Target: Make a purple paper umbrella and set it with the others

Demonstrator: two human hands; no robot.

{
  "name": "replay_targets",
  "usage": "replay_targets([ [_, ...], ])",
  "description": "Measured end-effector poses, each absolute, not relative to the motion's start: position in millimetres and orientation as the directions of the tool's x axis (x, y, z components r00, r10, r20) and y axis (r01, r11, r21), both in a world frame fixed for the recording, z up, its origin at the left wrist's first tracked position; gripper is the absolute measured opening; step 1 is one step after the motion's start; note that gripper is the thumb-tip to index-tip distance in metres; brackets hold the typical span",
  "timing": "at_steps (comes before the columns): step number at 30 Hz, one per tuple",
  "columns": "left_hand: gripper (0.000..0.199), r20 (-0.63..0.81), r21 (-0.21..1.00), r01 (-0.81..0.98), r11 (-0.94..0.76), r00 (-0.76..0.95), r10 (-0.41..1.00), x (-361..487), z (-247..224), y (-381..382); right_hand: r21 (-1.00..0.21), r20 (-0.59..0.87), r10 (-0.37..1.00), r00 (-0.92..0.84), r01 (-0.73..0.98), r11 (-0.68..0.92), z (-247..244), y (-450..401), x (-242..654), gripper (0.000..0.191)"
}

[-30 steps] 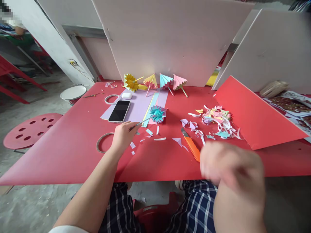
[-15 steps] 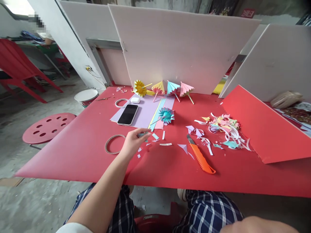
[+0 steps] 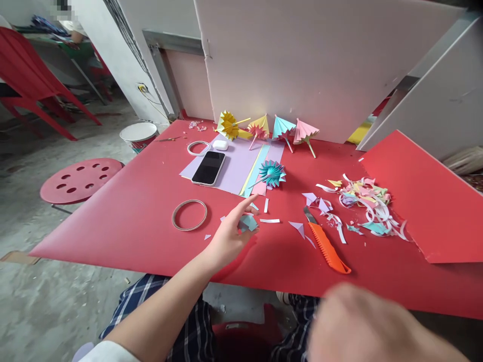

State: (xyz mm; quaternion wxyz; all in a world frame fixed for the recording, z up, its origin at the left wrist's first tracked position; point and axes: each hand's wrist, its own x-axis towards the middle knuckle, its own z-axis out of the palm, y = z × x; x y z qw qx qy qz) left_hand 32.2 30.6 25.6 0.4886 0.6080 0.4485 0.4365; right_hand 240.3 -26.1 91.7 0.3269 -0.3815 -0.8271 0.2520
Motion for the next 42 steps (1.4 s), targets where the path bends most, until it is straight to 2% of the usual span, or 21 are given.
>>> replay_targets([
  [5, 0.066, 0.084, 0.969, 0.205, -0.138, 0.250, 0.965, 36, 25, 23, -0.659, 0.361, 0.874, -0.325, 0.574, 0.486, 50, 2, 199, 0.043],
  [12, 0.080, 0.015, 0.956, 0.270, -0.116, 0.350, 0.937, 34, 20, 19, -0.747, 0.300, 0.921, -0.249, 0.539, 0.389, 18, 19, 187, 0.018],
  [17, 0.066, 0.022, 0.971, 0.211, -0.112, 0.389, 0.921, 30, 21, 18, -0.768, 0.248, 0.943, -0.221, 0.548, 0.330, 20, 22, 190, 0.012],
  [21, 0.058, -0.007, 0.973, 0.220, -0.074, 0.348, 0.938, 27, 21, 20, -0.775, 0.251, 0.936, -0.248, 0.527, 0.348, 21, 25, 196, 0.010],
  [26, 0.038, -0.049, 0.979, 0.201, -0.017, 0.321, 0.946, 24, 22, 22, -0.787, 0.215, 0.936, -0.280, 0.517, 0.336, 22, 24, 202, 0.009],
  [29, 0.031, -0.059, 0.974, 0.226, -0.010, 0.298, 0.953, 25, 22, 22, -0.809, 0.174, 0.943, -0.285, 0.505, 0.302, 20, 23, 204, 0.009],
  [32, 0.018, -0.081, 0.954, 0.299, -0.013, 0.301, 0.950, 27, 21, 22, -0.784, 0.220, 0.932, -0.288, 0.516, 0.345, 16, 22, 204, 0.007],
  [34, 0.018, -0.105, 0.948, 0.320, -0.002, 0.318, 0.942, 28, 20, 23, -0.785, 0.219, 0.935, -0.279, 0.518, 0.339, 15, 21, 205, 0.006],
  [39, 0.026, -0.100, 0.950, 0.312, -0.020, 0.363, 0.926, 30, 21, 24, -0.864, 0.091, 0.962, -0.257, 0.460, 0.205, 19, 22, 214, 0.014],
  [42, 0.030, -0.025, 0.912, 0.388, -0.131, 0.371, 0.928, 30, 21, 24, -0.830, 0.149, 0.956, -0.254, 0.494, 0.260, 18, 23, 220, 0.014],
])
